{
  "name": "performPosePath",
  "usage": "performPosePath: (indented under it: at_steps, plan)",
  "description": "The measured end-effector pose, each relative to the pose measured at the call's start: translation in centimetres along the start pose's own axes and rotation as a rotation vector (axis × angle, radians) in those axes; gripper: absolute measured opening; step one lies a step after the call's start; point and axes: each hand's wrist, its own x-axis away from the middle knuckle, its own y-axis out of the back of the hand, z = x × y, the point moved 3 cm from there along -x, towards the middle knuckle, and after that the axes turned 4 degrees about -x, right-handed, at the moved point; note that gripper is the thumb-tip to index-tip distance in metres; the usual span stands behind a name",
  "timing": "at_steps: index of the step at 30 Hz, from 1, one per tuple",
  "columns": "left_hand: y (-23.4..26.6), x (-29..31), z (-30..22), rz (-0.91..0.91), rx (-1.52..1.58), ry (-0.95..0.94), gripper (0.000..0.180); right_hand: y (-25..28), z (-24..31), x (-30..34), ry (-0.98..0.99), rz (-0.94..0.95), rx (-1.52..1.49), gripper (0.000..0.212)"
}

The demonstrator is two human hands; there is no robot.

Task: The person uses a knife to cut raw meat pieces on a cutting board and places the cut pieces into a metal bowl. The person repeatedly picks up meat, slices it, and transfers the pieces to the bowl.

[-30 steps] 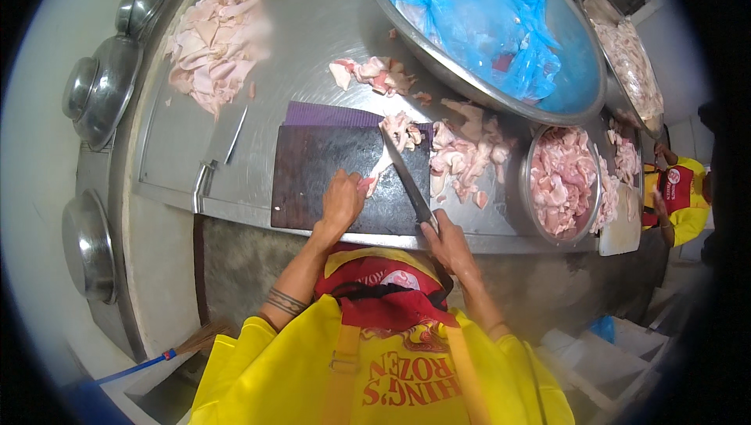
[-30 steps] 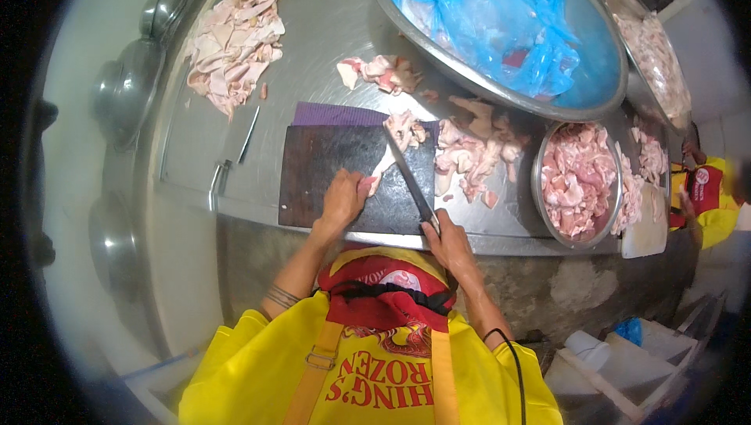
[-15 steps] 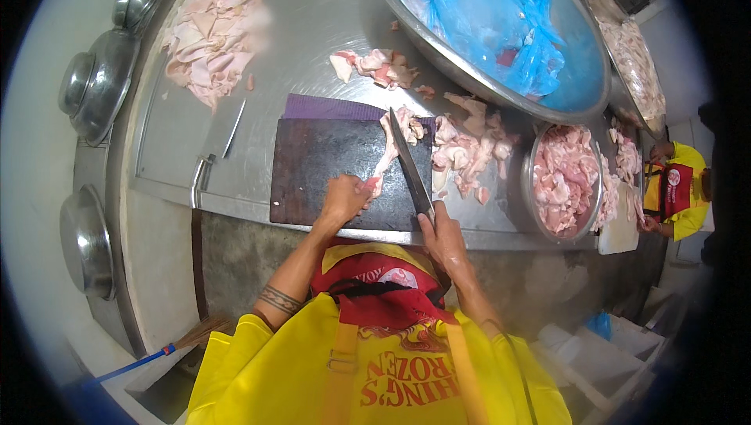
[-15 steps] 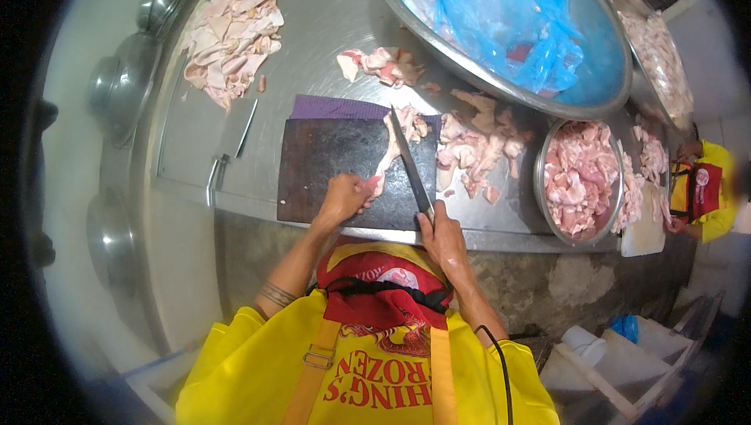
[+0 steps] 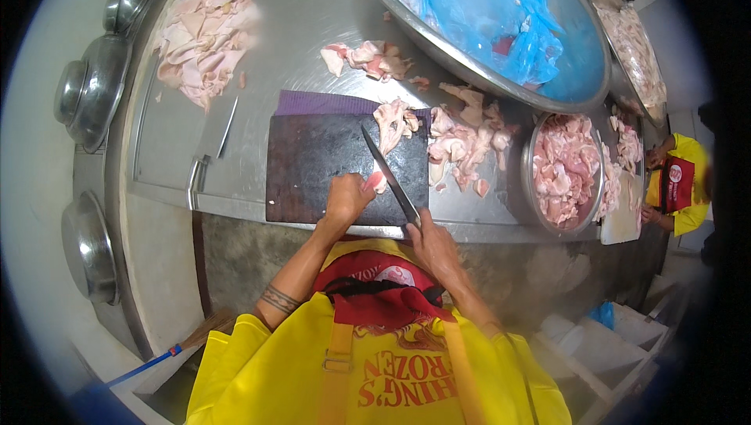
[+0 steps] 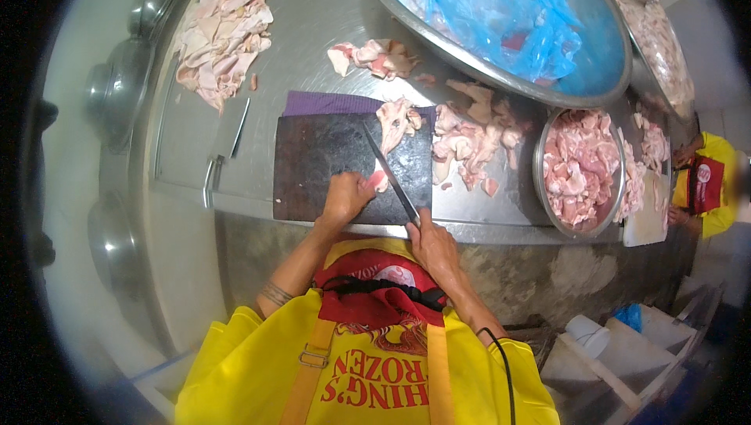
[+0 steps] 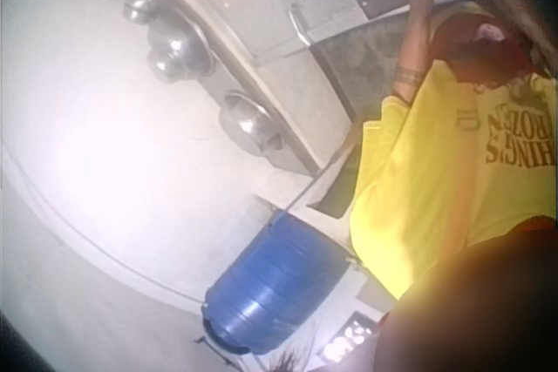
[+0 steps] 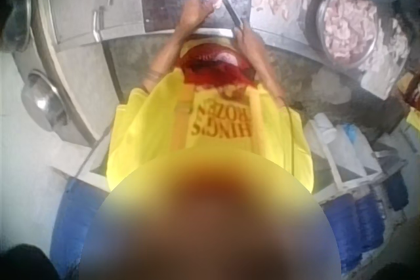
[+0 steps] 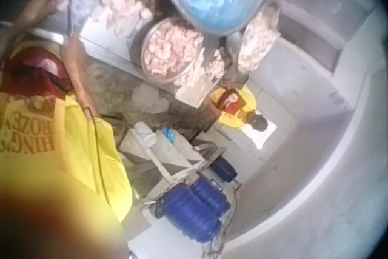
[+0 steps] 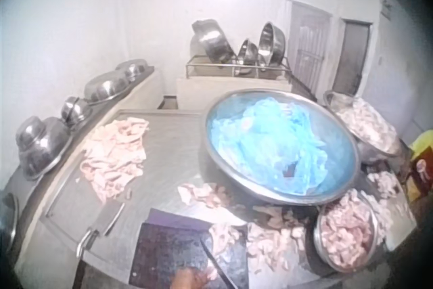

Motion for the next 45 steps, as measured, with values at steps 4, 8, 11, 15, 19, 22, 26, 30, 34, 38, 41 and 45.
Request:
performPosePath:
  at_steps: [4,8,11,15,19,22,26,30,34,38,41,45]
  plan:
    - [-0.4,0.4,0.3,-0.015,-0.031,0.027,0.035,0.1,0.8,0.9,0.036,0.018,-0.081,0.031]
    - [-0.5,0.7,0.3,-0.062,0.034,-0.051,0.036,0.0,0.1,3.3,-0.054,0.073,-0.008,0.030]
    - [-0.6,0.4,0.2,-0.030,0.000,-0.086,0.037,0.2,-1.1,3.9,-0.100,0.019,-0.013,0.030]
    - [-0.2,0.0,-0.1,-0.015,0.008,-0.146,0.029,0.3,-1.1,2.0,-0.068,-0.114,-0.122,0.031]
    - [0.5,0.1,-0.3,0.002,0.006,-0.161,0.033,-0.5,0.5,2.4,-0.082,-0.049,-0.162,0.031]
    - [0.4,0.3,-0.4,-0.004,0.004,-0.158,0.034,-1.2,1.3,3.9,-0.078,-0.011,-0.096,0.032]
    - [-0.3,0.5,-0.1,-0.060,-0.008,-0.145,0.030,-1.3,1.2,7.0,-0.071,-0.019,-0.084,0.033]
    - [-0.9,0.5,0.3,-0.086,-0.011,-0.177,0.029,-1.1,0.5,8.8,-0.267,0.038,-0.108,0.027]
    - [-1.0,0.7,0.4,-0.095,-0.022,-0.169,0.031,-1.4,1.6,8.1,-0.160,-0.028,-0.153,0.032]
    - [-0.6,0.6,0.3,-0.072,0.007,-0.149,0.033,-2.5,2.4,7.7,-0.177,-0.026,-0.145,0.029]
    - [-0.5,0.4,0.3,-0.065,0.010,-0.164,0.035,-2.8,2.6,8.4,-0.174,-0.027,-0.140,0.029]
    - [-1.2,0.4,0.5,-0.057,-0.048,-0.193,0.034,-3.7,2.6,8.0,-0.186,0.001,-0.079,0.029]
